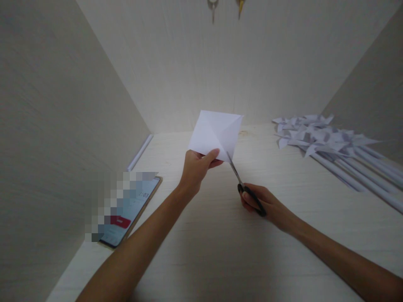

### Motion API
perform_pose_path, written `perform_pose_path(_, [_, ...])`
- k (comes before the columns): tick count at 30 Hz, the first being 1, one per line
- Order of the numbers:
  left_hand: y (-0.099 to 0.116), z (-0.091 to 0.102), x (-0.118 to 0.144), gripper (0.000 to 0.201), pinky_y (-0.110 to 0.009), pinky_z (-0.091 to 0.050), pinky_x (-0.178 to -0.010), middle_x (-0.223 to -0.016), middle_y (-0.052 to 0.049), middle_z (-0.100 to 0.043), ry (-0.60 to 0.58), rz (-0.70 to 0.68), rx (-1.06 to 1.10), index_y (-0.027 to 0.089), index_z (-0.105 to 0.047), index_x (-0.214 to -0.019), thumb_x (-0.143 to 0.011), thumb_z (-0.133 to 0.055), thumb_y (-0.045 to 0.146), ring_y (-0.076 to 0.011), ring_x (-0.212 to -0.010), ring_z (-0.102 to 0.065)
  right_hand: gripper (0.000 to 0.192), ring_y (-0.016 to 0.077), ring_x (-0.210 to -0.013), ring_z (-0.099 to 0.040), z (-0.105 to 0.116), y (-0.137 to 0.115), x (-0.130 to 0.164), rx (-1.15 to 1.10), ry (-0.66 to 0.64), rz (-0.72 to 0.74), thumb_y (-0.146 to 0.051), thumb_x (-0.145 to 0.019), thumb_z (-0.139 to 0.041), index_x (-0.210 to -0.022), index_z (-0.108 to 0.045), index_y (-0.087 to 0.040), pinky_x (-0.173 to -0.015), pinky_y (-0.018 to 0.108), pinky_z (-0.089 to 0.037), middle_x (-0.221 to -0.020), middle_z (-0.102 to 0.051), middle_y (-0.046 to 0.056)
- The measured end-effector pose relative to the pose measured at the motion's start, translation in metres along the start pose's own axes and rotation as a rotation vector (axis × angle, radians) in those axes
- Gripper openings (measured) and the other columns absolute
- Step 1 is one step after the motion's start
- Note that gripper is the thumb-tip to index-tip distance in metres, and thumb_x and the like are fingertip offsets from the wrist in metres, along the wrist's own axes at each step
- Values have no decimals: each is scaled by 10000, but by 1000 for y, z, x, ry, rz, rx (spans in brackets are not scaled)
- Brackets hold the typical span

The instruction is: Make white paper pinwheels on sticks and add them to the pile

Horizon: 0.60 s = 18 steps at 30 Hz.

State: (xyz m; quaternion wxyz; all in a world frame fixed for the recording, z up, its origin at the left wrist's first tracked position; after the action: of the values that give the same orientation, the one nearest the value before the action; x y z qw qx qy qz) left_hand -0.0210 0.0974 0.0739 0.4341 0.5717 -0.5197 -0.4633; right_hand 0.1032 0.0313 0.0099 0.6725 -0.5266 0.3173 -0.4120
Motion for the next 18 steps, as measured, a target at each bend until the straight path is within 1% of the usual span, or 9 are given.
perform_pose_path(6, [0, 0, 0, 183, -242, -556, -597, -720, -28, -653, 6, 4, 10, 92, -615, -745, -590, -663, 175, -120, -634, -619, 427, 78, -496, -297, 3, 2, 1, 16, 36, -15, -563, -777, -397, -583, -345, -186, -452, 234, -225, -537, -323, -43])
perform_pose_path(12, [1, 0, 1, 166, -223, -549, -578, -711, -25, -651, 14, 4, 7, 85, -614, -731, -593, -657, 168, -111, -621, -615, 403, 67, -474, -258, 3, 7, 1, -43, 59, -45, -530, -777, -428, -584, -327, -191, -440, 234, -204, -520, -286, -59])
perform_pose_path(15, [1, 0, 1, 192, -215, -547, -573, -720, -20, -653, 11, 3, 18, 92, -618, -758, -586, -663, 164, -108, -626, -615, 387, 65, -466, -266, 4, 8, 2, -40, 74, -51, -516, -774, -440, -592, -330, -192, -430, 231, -200, -518, -287, -61])
perform_pose_path(18, [1, -1, 1, 172, -216, -547, -574, -711, -16, -651, 8, 1, 24, 94, -620, -744, -590, -659, 162, -105, -615, -614, 378, 62, -461, -275, 5, 10, 2, -21, 90, -59, -501, -774, -444, -590, -330, -192, -424, 225, -202, -520, -297, -60])
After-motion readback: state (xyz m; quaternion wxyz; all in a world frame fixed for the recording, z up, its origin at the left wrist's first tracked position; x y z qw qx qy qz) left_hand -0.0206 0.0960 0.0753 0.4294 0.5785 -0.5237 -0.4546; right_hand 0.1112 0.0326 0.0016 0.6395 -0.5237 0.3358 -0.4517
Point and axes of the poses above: each hand's wrist, its own x-axis away from the middle knuckle, its own z-axis out of the back of the hand, y = z × x, the point moved 9 cm from there along -x, towards the middle knuckle
